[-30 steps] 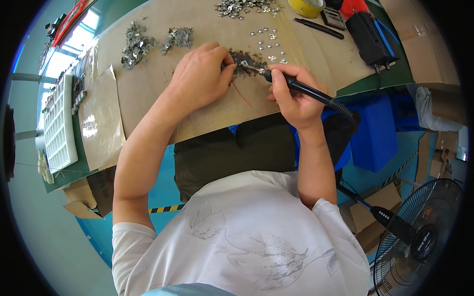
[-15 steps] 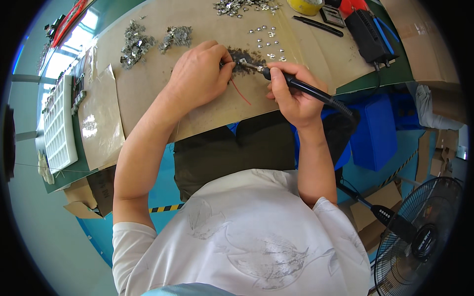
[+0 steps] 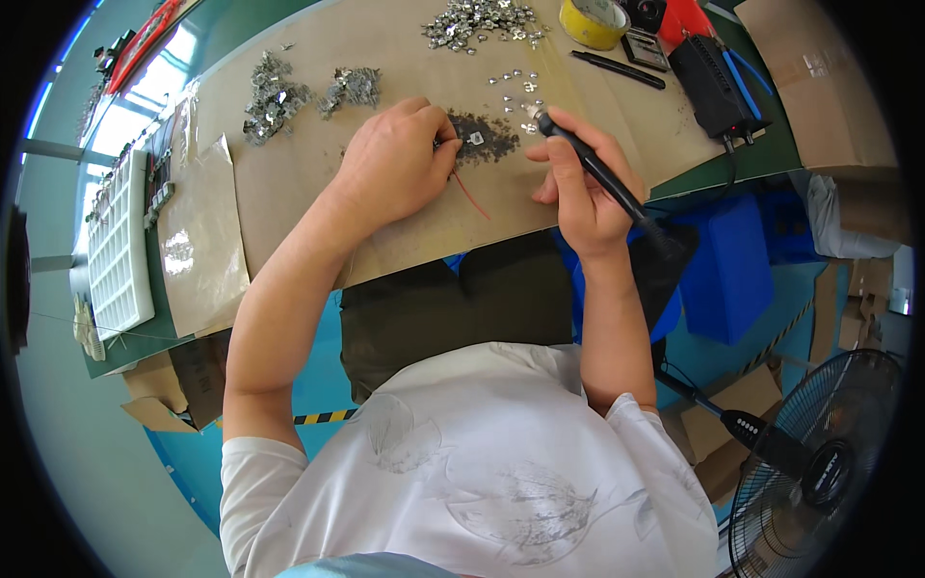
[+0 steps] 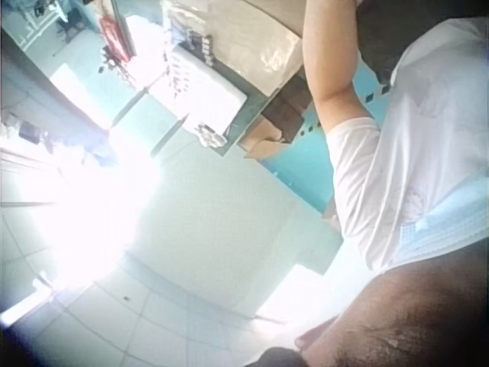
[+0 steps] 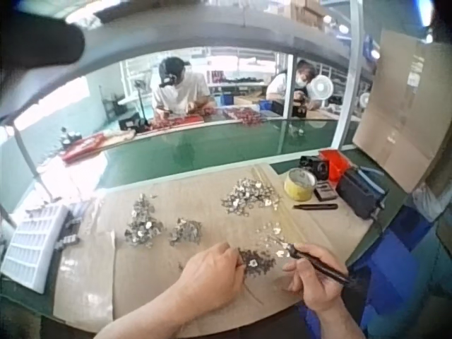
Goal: Soldering small electronic components onto a wire assembly at a factory workbench.
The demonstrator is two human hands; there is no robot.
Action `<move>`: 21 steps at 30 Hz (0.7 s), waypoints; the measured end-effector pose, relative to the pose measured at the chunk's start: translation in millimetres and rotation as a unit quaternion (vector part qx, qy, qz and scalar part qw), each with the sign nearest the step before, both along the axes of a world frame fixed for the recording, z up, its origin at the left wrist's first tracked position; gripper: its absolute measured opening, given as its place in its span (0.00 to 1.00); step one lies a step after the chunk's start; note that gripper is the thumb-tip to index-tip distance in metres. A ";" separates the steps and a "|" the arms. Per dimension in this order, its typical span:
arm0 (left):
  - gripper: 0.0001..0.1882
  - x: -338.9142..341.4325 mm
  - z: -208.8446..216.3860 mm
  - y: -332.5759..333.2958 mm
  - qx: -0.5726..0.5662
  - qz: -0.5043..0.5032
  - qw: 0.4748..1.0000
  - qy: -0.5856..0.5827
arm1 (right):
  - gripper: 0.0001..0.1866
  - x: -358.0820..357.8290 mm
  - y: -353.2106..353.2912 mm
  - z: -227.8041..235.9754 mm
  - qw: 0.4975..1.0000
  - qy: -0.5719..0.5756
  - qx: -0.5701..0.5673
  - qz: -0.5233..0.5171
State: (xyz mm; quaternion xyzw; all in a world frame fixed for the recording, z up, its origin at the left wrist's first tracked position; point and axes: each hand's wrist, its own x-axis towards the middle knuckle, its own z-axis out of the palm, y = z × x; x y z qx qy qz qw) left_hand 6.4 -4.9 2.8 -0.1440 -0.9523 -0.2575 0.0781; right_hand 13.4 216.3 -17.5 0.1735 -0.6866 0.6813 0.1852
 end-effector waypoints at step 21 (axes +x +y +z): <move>0.06 1.8 -4.4 -1.7 0.029 -0.008 0.999 0.028 | 0.16 -41.5 -15.0 10.0 0.895 0.267 0.356 -0.034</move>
